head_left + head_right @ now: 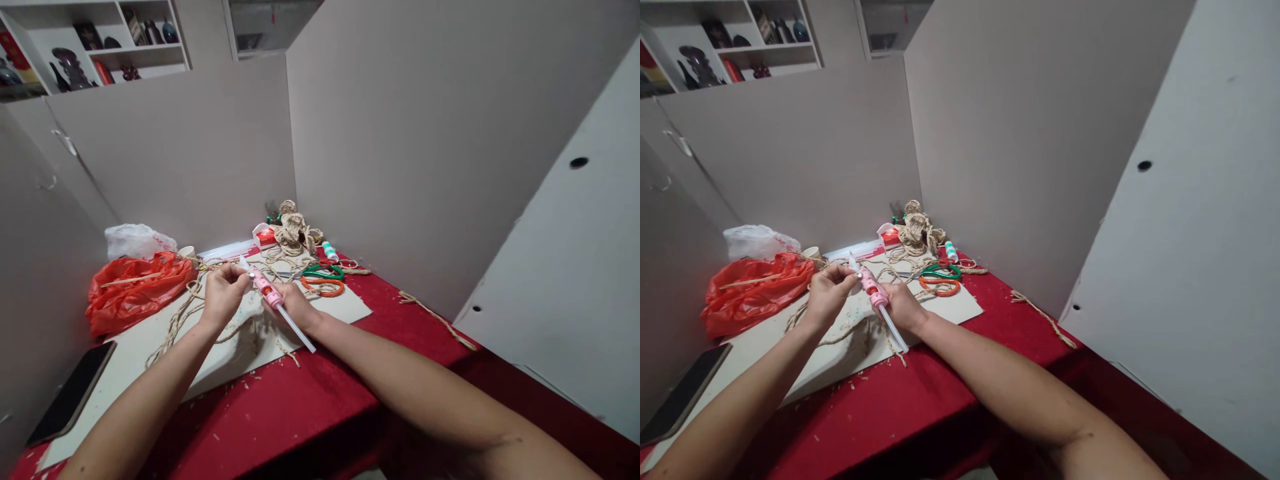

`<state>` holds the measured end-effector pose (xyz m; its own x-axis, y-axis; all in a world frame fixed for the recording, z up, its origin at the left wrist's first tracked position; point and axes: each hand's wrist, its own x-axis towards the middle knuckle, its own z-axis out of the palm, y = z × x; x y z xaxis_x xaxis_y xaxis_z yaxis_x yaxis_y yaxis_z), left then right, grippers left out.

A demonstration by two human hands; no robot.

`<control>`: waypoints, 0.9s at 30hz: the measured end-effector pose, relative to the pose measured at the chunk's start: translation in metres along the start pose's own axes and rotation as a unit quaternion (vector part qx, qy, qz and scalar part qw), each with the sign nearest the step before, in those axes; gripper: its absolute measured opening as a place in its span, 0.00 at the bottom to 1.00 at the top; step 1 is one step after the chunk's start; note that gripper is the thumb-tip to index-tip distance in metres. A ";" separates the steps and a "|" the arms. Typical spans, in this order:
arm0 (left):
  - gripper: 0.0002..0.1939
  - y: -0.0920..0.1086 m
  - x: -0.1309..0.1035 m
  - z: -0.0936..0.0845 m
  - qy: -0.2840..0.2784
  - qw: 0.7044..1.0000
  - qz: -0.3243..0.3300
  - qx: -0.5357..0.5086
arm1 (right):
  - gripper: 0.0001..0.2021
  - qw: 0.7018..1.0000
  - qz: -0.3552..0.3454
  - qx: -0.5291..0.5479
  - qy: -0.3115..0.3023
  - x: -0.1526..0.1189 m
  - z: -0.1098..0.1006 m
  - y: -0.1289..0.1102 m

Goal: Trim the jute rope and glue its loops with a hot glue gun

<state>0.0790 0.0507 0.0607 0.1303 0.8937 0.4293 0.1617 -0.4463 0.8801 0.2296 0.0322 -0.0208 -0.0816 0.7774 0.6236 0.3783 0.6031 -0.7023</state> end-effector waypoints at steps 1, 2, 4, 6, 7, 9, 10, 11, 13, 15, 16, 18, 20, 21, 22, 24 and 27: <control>0.03 -0.003 -0.001 -0.001 0.002 1.000 0.005 0.014 | 0.07 1.000 0.003 0.003 -0.002 0.000 0.001 0.000; 0.02 -0.006 -0.001 -0.003 0.003 1.000 0.009 0.028 | 0.08 1.000 0.006 0.008 -0.004 -0.001 0.002 -0.001; 0.02 -0.015 -0.002 -0.008 0.005 0.998 0.018 0.059 | 0.09 1.000 0.007 0.018 -0.007 -0.002 0.004 -0.008; 0.02 -0.027 -0.004 -0.014 0.005 0.996 0.019 0.092 | 0.10 0.999 0.004 0.031 -0.007 -0.003 0.003 -0.020; 0.03 -0.034 -0.004 -0.017 0.007 0.994 0.016 0.108 | 0.10 0.999 0.002 0.038 -0.004 -0.004 0.002 -0.028; 0.04 -0.049 -0.005 -0.025 0.016 0.991 0.005 0.135 | 0.09 0.999 -0.001 0.054 0.003 -0.006 -0.002 -0.043; 0.04 -0.055 -0.004 -0.030 0.025 0.989 0.000 0.143 | 0.09 0.998 -0.001 0.063 0.005 -0.006 -0.005 -0.050; 0.04 -0.061 -0.002 -0.035 0.035 0.988 -0.004 0.149 | 0.09 0.997 0.001 0.073 0.008 -0.007 -0.009 -0.055; 0.04 -0.070 0.006 -0.042 0.050 0.987 -0.010 0.152 | 0.09 0.995 0.010 0.095 0.020 -0.006 -0.016 -0.062; 0.05 -0.073 0.019 -0.044 0.056 0.988 -0.018 0.144 | 0.08 0.991 0.023 0.121 0.042 -0.006 -0.022 -0.065; 0.06 -0.074 0.026 -0.042 0.055 0.989 -0.023 0.138 | 0.09 0.989 0.028 0.140 0.051 -0.005 -0.025 -0.066; 0.08 -0.071 0.039 -0.029 0.045 0.991 -0.034 0.119 | 0.09 0.982 0.029 0.179 0.057 -0.006 -0.030 -0.068; 0.09 -0.064 0.047 -0.007 0.021 0.995 -0.042 0.092 | 0.10 0.974 0.021 0.216 0.060 -0.007 -0.035 -0.071; 0.09 -0.060 0.049 0.006 0.007 0.996 -0.043 0.076 | 0.09 0.971 0.019 0.228 0.061 -0.008 -0.036 -0.072; 0.09 -0.055 0.050 0.020 -0.007 0.997 -0.041 0.058 | 0.09 0.969 0.022 0.240 0.062 -0.009 -0.037 -0.072; 0.10 -0.045 0.049 0.046 -0.030 0.999 -0.033 0.020 | 0.10 0.962 0.036 0.263 0.061 -0.008 -0.040 -0.072; 0.11 -0.032 0.046 0.072 -0.039 0.999 -0.021 -0.031 | 0.12 0.951 0.064 0.292 0.081 -0.003 -0.045 -0.069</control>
<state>0.1500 0.1026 0.0374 0.1998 0.9047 0.3764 0.1077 -0.4021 0.9093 0.2455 -0.0198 0.0413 0.0915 0.8417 0.5322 -0.2050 0.5389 -0.8170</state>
